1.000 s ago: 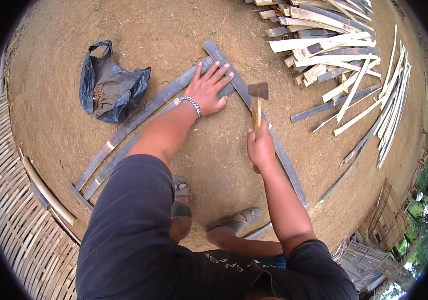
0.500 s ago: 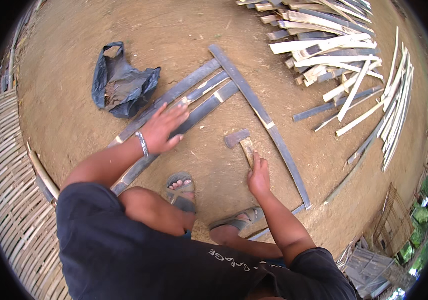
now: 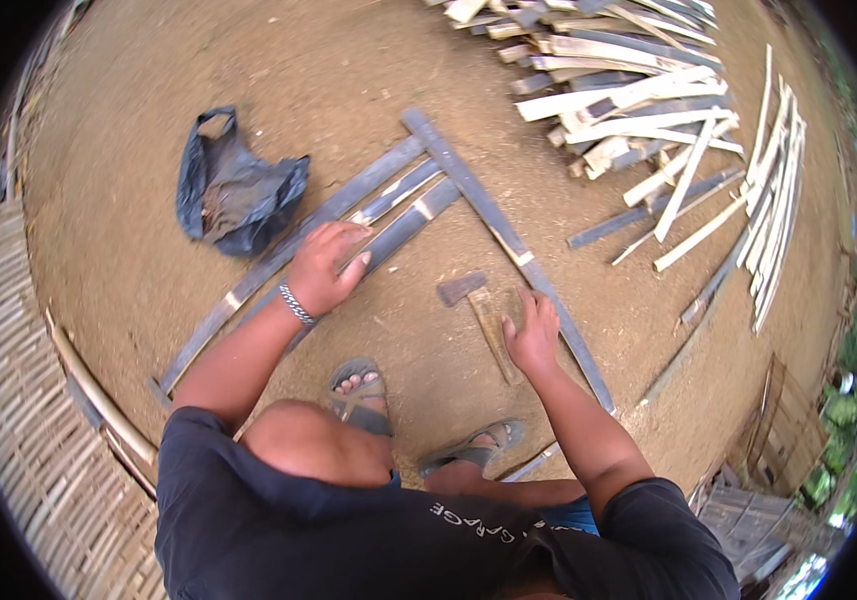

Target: The person constructs a bamboo frame by arranging split bamboo strips into a rectangular structure and securing a cross-member using a small axe to drive it into place.

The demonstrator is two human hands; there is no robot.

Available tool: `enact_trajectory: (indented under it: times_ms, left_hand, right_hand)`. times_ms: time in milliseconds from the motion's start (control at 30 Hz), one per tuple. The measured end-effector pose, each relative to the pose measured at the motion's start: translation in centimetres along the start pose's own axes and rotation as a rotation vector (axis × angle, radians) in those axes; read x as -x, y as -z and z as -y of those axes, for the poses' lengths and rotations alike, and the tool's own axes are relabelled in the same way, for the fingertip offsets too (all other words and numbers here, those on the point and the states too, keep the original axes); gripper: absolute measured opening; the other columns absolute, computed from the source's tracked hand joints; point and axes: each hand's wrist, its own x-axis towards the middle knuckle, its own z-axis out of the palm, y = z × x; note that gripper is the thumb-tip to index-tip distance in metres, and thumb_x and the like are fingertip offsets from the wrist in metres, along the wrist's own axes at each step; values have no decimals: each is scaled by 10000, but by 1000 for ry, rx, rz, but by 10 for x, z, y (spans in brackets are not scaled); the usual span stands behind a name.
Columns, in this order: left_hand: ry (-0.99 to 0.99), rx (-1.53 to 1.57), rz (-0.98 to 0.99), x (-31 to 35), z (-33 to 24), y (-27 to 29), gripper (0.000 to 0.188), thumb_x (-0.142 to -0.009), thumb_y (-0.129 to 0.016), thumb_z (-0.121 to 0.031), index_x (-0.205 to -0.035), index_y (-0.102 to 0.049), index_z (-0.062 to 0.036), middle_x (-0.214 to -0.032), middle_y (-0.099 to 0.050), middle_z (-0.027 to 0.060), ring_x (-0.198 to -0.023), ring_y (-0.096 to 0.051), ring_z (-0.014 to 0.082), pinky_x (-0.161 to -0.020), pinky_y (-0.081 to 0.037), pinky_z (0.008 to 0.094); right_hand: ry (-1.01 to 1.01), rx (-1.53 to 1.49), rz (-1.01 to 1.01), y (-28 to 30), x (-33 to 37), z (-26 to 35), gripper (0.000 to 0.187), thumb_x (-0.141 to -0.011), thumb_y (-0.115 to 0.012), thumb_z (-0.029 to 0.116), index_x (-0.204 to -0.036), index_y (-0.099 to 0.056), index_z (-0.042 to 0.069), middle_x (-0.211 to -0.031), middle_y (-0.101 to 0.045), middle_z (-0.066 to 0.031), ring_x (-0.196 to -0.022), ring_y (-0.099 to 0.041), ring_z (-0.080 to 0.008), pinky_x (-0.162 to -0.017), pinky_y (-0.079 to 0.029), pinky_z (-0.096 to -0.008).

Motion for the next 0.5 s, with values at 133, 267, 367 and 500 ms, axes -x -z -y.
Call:
enact_trajectory:
  times_ms: [133,267,367,500]
  left_hand:
    - [46,44,146,-37,-12,-5,288,-889,-724,-146,-1155,-700,-38,-1112,-695,176,-1060,-653,373,-929,-518,426]
    - [28,42,272,-61,-13,-9,286,-898,-719,-158,-1162,-702,-47,-1102,-697,183,-1056,-654,378,-925,-522,430]
    - [-10,37,372,-91,-23,-16,294,-900,-718,-184,-1162,-704,-49,-1106,-698,190,-1054,-654,385,-929,-524,438]
    - [-67,-106,496,-149,-38,-50,313,-904,-708,-209,-1155,-703,-22,-1144,-700,200,-1088,-659,382,-947,-522,443]
  right_hand:
    - [-217,46,-209,7,-44,-26,656,-924,-705,360,-1491,-482,116,-1461,-466,-182,-1363,-434,-375,-1125,-334,-527]
    - [-744,-29,-101,18,-84,-69,747,-1002,-510,570,-1592,-351,142,-1646,-275,-176,-1509,-282,-383,-1221,-232,-549]
    - [-894,-57,156,28,-88,-85,851,-1006,-388,680,-1646,-220,144,-1719,-110,-153,-1572,-155,-375,-1263,-171,-543]
    - [-829,-59,304,43,-87,-76,953,-976,-347,751,-1662,-117,131,-1734,-23,-140,-1590,-86,-370,-1274,-157,-530]
